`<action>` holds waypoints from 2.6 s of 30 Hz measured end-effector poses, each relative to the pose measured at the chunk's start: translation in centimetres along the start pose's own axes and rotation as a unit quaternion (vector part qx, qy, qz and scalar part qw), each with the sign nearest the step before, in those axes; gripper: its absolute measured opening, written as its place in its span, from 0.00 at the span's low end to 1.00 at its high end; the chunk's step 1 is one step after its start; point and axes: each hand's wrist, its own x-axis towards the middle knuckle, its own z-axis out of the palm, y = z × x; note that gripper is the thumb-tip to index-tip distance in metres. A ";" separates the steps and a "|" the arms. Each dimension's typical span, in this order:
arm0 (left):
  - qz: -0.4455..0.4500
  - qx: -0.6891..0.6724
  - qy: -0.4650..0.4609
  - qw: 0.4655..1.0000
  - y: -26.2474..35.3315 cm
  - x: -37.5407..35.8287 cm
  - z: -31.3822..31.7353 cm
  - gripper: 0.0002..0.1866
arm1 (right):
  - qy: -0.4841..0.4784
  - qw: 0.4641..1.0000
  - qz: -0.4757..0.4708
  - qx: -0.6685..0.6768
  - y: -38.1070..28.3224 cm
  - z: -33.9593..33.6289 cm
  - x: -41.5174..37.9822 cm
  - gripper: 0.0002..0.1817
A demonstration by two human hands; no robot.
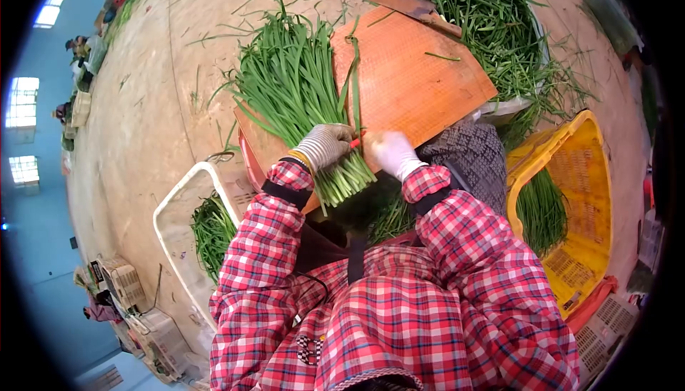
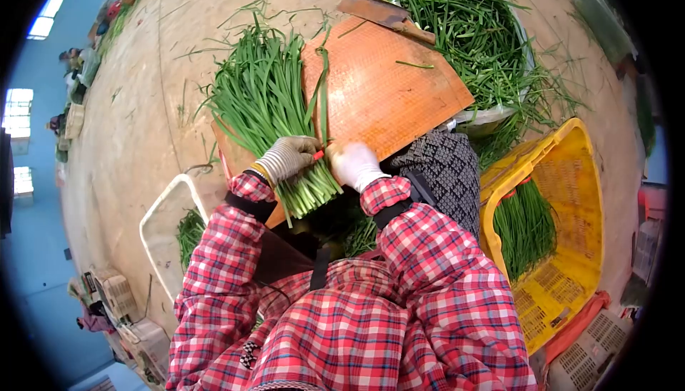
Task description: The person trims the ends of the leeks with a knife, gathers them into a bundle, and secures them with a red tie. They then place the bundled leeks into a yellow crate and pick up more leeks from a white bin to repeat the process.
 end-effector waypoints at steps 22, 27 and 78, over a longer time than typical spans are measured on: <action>0.335 -0.039 0.158 0.928 -0.9 -3.3 2.2 0.06 | 0.235 0.965 -0.113 0.036 -3.0 -3.7 0.7 0.08; 0.353 -0.004 0.196 0.915 -1.0 -3.6 2.6 0.08 | 0.219 0.962 -0.129 0.100 -2.8 -2.1 0.4 0.07; 0.113 -0.441 0.209 0.865 -4.2 -5.2 4.2 0.09 | 0.043 0.908 -0.101 0.405 -3.8 2.1 0.8 0.05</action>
